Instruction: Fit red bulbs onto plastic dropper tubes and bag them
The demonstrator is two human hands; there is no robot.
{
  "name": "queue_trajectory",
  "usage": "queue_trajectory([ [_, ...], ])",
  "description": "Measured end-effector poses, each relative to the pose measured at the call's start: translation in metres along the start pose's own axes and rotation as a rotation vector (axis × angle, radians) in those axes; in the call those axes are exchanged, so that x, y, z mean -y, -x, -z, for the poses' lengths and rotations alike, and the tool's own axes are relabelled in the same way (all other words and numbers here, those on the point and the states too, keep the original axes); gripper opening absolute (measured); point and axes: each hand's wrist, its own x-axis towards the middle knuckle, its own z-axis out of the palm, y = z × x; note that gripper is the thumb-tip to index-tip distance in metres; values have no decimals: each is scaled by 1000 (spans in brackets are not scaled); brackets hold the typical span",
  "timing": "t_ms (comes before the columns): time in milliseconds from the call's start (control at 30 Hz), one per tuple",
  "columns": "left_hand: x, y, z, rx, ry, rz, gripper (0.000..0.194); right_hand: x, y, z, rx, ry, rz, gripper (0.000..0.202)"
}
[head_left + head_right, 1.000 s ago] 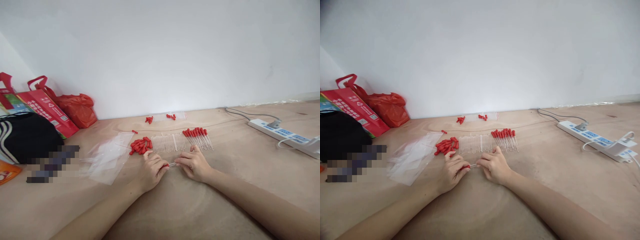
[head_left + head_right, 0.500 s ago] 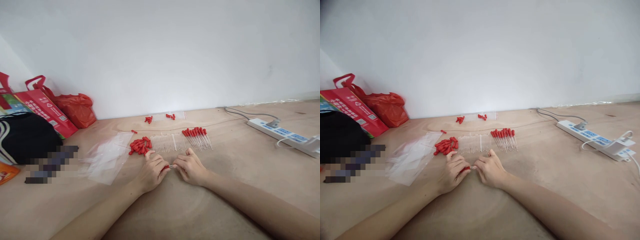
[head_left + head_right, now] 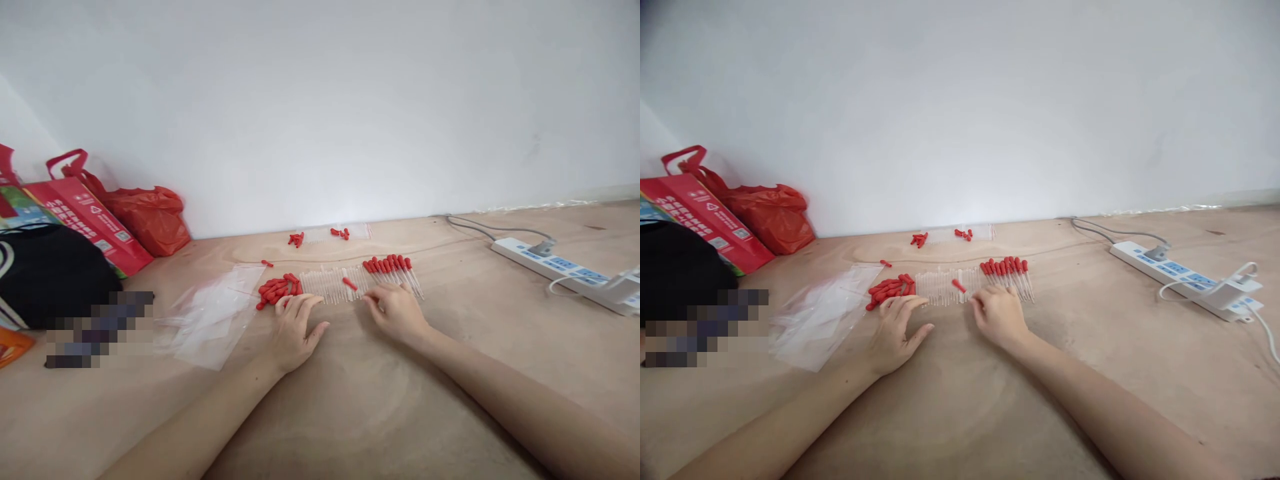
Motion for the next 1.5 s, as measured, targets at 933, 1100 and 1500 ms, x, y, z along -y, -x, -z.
queue_trajectory([
  [933, 69, -28, 36, 11, -152, 188, 25, -8, -54, -23, 12, 215, -366, 25],
  [1100, 152, -57, 44, 254, -393, 322, 22, -5, -56, -21, 101, 227, -397, 26],
  [1500, 182, -95, 10, 646, -432, 281, 8, -1, -73, -16, 345, 318, -444, 24],
])
